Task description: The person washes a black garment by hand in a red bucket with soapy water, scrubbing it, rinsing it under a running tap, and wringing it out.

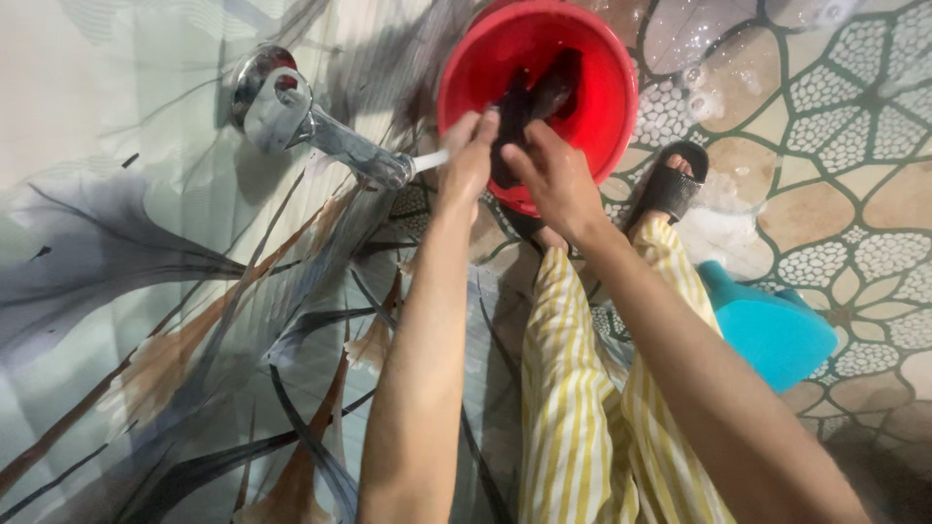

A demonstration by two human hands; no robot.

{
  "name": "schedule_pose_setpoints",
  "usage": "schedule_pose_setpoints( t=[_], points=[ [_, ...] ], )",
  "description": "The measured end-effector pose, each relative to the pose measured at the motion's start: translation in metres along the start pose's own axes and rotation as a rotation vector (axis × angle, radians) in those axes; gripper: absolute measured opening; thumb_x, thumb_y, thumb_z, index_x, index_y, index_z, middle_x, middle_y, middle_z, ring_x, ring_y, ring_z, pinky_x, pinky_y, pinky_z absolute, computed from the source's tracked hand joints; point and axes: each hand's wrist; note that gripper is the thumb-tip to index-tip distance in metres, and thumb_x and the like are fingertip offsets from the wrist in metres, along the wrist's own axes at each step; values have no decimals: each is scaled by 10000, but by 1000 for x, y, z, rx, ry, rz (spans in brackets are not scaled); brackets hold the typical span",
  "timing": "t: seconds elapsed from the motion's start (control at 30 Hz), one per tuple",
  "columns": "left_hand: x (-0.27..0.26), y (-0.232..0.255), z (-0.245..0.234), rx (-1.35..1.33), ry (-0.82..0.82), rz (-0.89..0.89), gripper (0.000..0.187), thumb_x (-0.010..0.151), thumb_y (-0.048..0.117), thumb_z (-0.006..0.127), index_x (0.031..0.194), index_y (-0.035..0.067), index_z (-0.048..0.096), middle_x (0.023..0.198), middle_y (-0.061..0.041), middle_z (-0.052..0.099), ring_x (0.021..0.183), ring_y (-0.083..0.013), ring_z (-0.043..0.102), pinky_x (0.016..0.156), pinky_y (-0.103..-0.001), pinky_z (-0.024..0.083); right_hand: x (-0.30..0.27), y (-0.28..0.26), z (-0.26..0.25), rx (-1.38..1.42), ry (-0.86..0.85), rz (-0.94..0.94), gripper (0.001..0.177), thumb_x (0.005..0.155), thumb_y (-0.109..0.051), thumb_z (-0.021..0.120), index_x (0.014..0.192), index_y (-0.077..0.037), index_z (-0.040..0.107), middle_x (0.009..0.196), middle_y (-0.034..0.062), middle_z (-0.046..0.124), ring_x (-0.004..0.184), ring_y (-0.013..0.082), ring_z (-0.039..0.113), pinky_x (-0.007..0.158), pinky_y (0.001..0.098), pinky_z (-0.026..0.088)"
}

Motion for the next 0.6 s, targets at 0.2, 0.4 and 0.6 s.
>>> schedule_pose_setpoints(
  t=[0.2, 0.4, 0.6],
  points=[
    [4, -18, 0, -795, 328, -428, 495, 981, 391, 546, 1413, 159, 476, 1353, -26, 568, 1254, -205, 528, 1013, -444, 410, -31, 20, -14, 287, 149, 129, 192, 1062, -221, 665, 1133, -44, 640, 893, 57, 620, 845, 119, 534, 776, 317, 462],
    [6, -22, 18, -607, 333, -111, 645, 983, 490, 556, 1441, 34, 555, 1449, -117, 608, 1340, -244, 546, 1144, -405, 381, -69, 12, -29, 462, 117, -58, 246, 944, -83, 739, 1158, -29, 632, 1076, -13, 694, 1036, 63, 630, 940, 243, 507],
    [14, -12, 6, -497, 486, -325, 890, 861, 520, 741, 1516, 44, 372, 1487, -147, 483, 1350, -270, 491, 1106, -437, 387, -75, -16, -33, -8, 268, -38, 220, 932, -102, 794, 978, 9, 610, 835, 88, 658, 738, 140, 598, 712, 312, 503]
  ],
)
Point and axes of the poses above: each hand's wrist, its own x-axis towards the middle knuckle, its own z-axis out of the palm, y = z × x
